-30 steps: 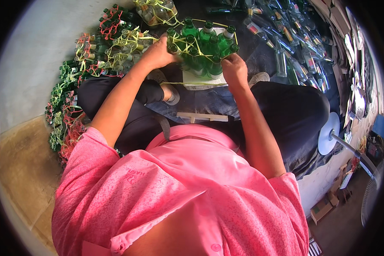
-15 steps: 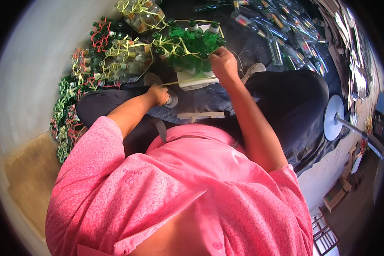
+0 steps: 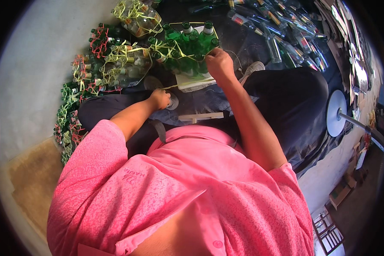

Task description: The person sits on the floor and bundles green glass bottles together using a yellow string. They wrap the string around the bottles, tie it securely, and place the finished bundle aside.

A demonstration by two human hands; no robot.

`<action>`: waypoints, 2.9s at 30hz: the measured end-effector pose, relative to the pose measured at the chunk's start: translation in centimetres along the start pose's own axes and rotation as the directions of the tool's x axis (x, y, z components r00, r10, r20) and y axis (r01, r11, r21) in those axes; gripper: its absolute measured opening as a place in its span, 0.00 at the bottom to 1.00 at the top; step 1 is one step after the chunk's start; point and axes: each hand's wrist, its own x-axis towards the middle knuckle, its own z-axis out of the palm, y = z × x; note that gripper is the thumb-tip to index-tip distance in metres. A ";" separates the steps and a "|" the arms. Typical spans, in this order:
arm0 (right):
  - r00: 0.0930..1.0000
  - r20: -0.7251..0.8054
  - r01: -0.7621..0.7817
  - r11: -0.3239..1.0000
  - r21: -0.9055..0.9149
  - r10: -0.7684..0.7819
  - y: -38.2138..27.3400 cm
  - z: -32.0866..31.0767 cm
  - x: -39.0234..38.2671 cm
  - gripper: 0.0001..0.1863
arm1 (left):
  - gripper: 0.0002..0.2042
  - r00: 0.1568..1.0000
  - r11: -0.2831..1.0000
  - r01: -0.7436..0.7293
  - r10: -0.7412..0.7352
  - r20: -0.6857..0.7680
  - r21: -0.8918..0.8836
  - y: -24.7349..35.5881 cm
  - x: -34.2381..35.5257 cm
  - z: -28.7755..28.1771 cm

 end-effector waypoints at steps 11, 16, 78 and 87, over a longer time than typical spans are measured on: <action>1.000 0.005 -0.030 0.999 0.030 0.030 -0.3 -0.3 -0.2 0.12 | 0.12 0.985 0.999 -0.019 0.010 0.170 0.049 0.5 -0.9 -4.6; 1.000 0.018 -0.007 1.000 0.017 0.007 -0.1 -0.1 0.0 0.13 | 0.14 0.960 0.971 0.194 -0.159 0.229 -0.142 -4.5 0.3 -5.4; 0.997 -0.072 0.026 0.977 -0.211 -0.042 -0.5 -0.6 -0.6 0.15 | 0.24 0.918 0.810 -0.137 -0.112 -0.380 -0.570 -1.8 -0.9 -30.9; 0.992 -0.119 0.027 0.979 -0.200 -0.052 -0.1 0.2 -0.4 0.16 | 0.23 0.940 0.747 -0.139 -0.108 -0.324 -0.650 -2.0 0.2 -31.4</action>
